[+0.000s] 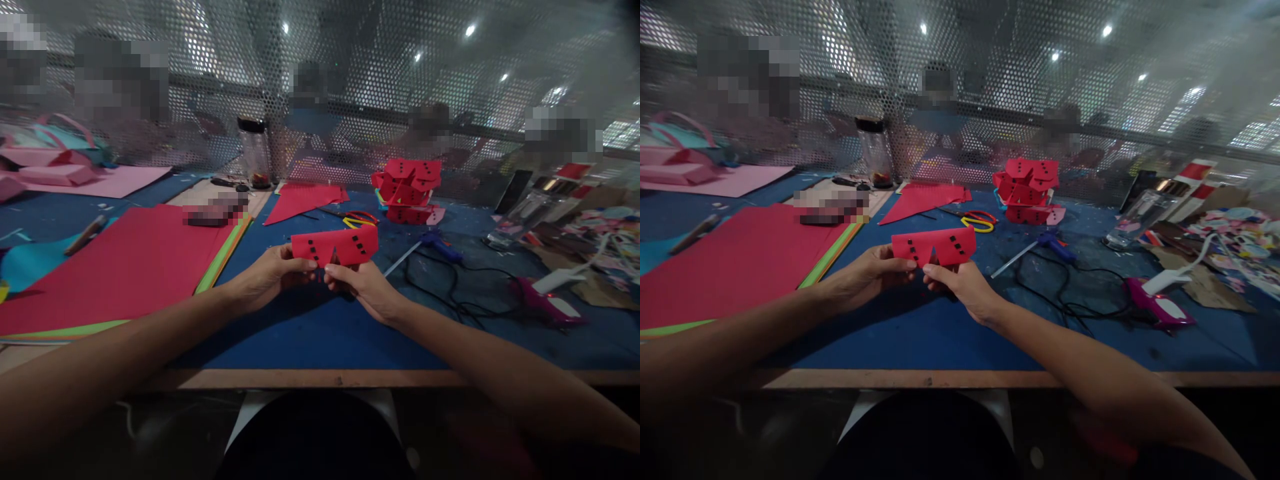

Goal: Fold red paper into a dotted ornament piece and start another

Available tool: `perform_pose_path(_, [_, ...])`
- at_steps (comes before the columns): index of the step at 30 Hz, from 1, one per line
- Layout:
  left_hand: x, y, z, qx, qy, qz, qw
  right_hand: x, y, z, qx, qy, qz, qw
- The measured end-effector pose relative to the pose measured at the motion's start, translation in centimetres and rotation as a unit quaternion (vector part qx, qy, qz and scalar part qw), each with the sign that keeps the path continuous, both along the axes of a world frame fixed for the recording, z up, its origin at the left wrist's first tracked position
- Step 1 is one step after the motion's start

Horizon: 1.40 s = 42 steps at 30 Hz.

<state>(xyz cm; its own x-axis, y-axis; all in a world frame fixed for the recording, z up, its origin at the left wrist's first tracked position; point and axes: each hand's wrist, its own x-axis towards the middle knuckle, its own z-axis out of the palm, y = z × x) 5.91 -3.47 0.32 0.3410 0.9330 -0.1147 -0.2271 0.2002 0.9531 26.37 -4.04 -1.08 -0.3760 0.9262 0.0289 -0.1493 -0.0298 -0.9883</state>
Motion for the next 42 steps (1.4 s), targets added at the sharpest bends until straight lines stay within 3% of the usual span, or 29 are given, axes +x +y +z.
perform_pose_path(12, [-0.3, 0.3, 0.5, 0.015, -0.034, 0.02, 0.999, 0.1, 0.1, 0.4, 0.013, 0.008, -0.022, 1.0])
perform_pose_path(18, [-0.9, 0.8, 0.5, 0.028, -0.013, 0.061, 0.998, 0.2, 0.3, 0.3, 0.038, -0.012, -0.02, 0.999])
perform_pose_path(24, [-1.1, 1.3, 0.1, 0.022, -0.025, 0.058, 0.998, 0.3, 0.3, 0.8, 0.06, -0.036, -0.009, 0.998])
perform_pose_path(29, [-1.3, 1.2, 0.8, 0.017, -0.042, 0.087, 0.995, 1.2, 1.4, 1.2, 0.05, -0.076, 0.038, 0.995])
perform_pose_path(35, [-2.1, 1.5, 1.1, 0.0, -0.051, 0.111, 0.992, 3.2, 3.7, 1.2, 0.017, -0.015, -0.015, 1.0])
perform_pose_path(42, [-2.2, 1.8, 0.5, 0.058, -0.021, 0.111, 0.992, 4.7, 4.8, 2.1, -0.006, 0.069, -0.063, 0.996])
